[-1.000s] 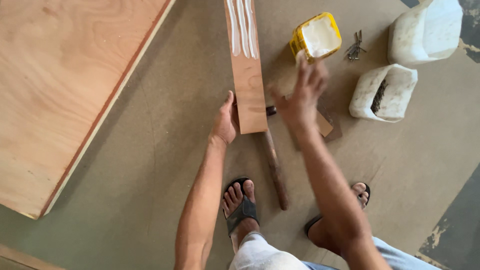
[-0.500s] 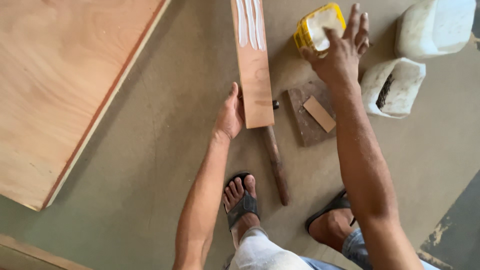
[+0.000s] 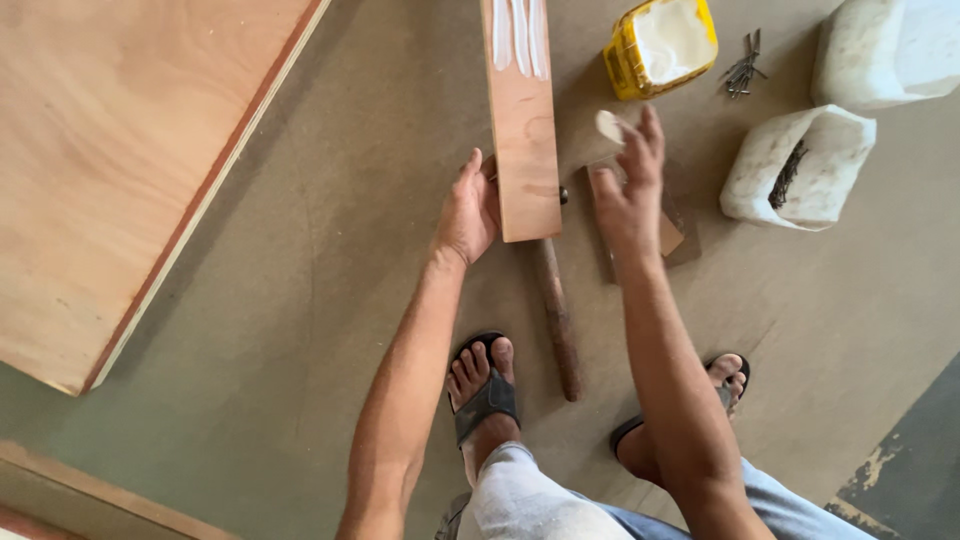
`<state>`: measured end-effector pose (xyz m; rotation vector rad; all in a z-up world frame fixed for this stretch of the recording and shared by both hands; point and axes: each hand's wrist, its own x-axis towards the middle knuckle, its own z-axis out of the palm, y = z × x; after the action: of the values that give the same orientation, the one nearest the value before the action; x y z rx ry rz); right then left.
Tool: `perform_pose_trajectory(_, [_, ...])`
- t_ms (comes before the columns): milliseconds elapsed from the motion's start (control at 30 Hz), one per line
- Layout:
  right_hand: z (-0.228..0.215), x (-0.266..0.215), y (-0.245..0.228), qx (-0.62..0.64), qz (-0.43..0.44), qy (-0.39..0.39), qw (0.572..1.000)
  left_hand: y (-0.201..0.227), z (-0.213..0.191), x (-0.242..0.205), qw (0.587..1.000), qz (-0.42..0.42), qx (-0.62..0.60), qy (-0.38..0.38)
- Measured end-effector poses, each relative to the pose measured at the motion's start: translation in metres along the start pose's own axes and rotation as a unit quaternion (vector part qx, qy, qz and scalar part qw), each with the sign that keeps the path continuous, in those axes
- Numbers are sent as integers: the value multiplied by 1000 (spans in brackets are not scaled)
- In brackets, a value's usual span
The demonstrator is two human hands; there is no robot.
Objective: The person hammers nails into a wooden plank, applies glue to the plank, and attaches it to a larger wooden board. The person uses a hammer and nails to secure the plank in place.
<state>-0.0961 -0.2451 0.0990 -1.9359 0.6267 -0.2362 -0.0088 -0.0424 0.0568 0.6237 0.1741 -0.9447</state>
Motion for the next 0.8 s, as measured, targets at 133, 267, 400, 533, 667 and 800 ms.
perform_pose_trajectory(133, [46,18,-17,-97,-159,-70,980,-3,-4,2,998,-11,-48,-26])
perform_pose_trajectory(267, [74,60,-21,-154,-211,-81,962,-3,-9,4,998,-19,-49,-33])
perform_pose_trajectory(400, [78,67,-16,-188,-198,-96,957,-7,-12,4,999,-10,-39,-35])
perform_pose_trajectory(533, [77,56,-13,-205,-214,-90,951,-7,-13,6,997,-17,-65,-45])
perform_pose_trajectory(667, [69,27,-13,-237,-198,-111,945,-7,-11,7,998,6,-45,-38])
perform_pose_trajectory(800, [54,-15,-20,-277,-188,-148,931,-7,-10,4,1000,9,-5,-8])
